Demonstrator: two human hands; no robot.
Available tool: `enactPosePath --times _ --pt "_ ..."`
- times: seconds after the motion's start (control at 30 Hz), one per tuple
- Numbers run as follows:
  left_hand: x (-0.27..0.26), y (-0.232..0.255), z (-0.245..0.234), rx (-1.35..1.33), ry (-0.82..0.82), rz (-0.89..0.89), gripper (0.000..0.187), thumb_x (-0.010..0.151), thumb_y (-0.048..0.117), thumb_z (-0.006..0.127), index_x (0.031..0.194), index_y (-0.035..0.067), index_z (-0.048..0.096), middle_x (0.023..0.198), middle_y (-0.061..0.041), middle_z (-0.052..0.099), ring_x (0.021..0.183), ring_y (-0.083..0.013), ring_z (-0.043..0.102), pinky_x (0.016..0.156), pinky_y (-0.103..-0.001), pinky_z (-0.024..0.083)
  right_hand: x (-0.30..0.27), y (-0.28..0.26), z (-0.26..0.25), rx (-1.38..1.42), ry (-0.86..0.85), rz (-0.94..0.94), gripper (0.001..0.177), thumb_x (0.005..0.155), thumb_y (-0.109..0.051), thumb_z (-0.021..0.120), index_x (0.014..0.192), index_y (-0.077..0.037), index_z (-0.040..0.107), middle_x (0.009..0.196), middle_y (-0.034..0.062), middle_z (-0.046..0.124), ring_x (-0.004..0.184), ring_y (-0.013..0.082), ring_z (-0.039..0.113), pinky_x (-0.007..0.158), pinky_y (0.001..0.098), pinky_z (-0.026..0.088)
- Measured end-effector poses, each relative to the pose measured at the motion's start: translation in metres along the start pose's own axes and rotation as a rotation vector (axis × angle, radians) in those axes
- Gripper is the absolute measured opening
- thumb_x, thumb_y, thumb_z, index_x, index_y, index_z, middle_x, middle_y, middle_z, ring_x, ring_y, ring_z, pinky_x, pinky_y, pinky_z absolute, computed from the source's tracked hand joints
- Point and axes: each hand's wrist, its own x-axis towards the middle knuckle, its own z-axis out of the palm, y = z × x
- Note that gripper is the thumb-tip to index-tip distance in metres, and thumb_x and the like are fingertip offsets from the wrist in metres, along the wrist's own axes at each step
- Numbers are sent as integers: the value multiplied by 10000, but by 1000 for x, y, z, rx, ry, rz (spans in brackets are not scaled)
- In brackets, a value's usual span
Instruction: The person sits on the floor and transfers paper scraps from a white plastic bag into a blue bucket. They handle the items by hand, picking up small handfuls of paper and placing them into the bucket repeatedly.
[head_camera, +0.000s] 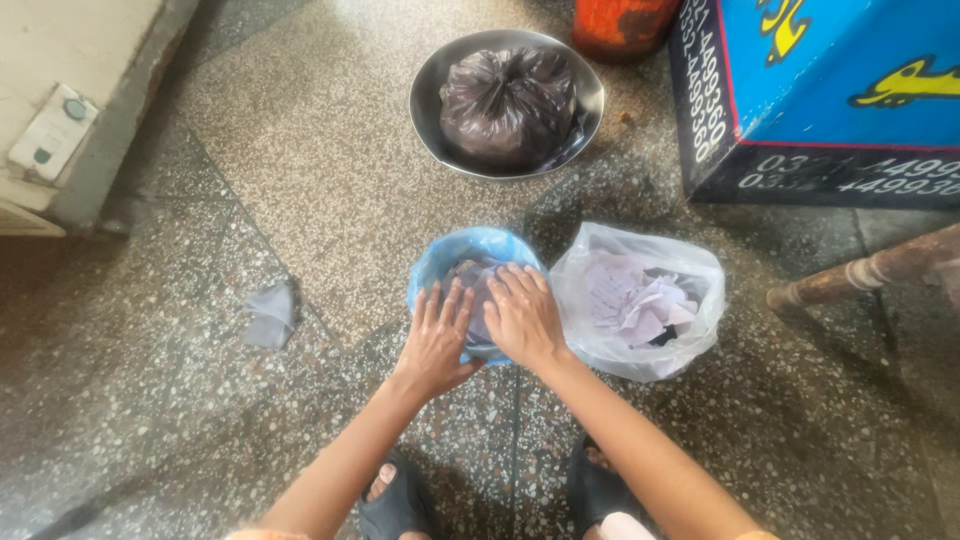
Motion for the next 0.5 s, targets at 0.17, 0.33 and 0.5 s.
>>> enactPosePath --times 0.17,0.33,0.5 --pt "-1 -1 -1 -22 -35 -16 1139 774 717 668 1521 -49 277 1599 -272 248 1487 -499 158 1212 -577 86 -5 3 -5 65 27 -79 410 946 -261 566 1213 31 675 1298 205 665 1326 362 535 1176 491 304" --pt "1 1 4 -2 -32 -31 1132 818 789 571 1526 -48 288 1615 -260 225 1494 -505 123 1211 -634 63 -21 19 -9 52 -48 -244 599 975 -368 555 1424 24 496 1517 200 477 1455 366 392 1218 481 253" --pt "3 7 2 -3 -141 -123 1149 815 813 542 1538 -29 242 1633 -247 143 1494 -513 58 1155 -721 50 -58 60 -3 -9 35 -211 843 967 -504 502 1588 -47 164 1673 179 142 1528 356 192 1238 592 151"
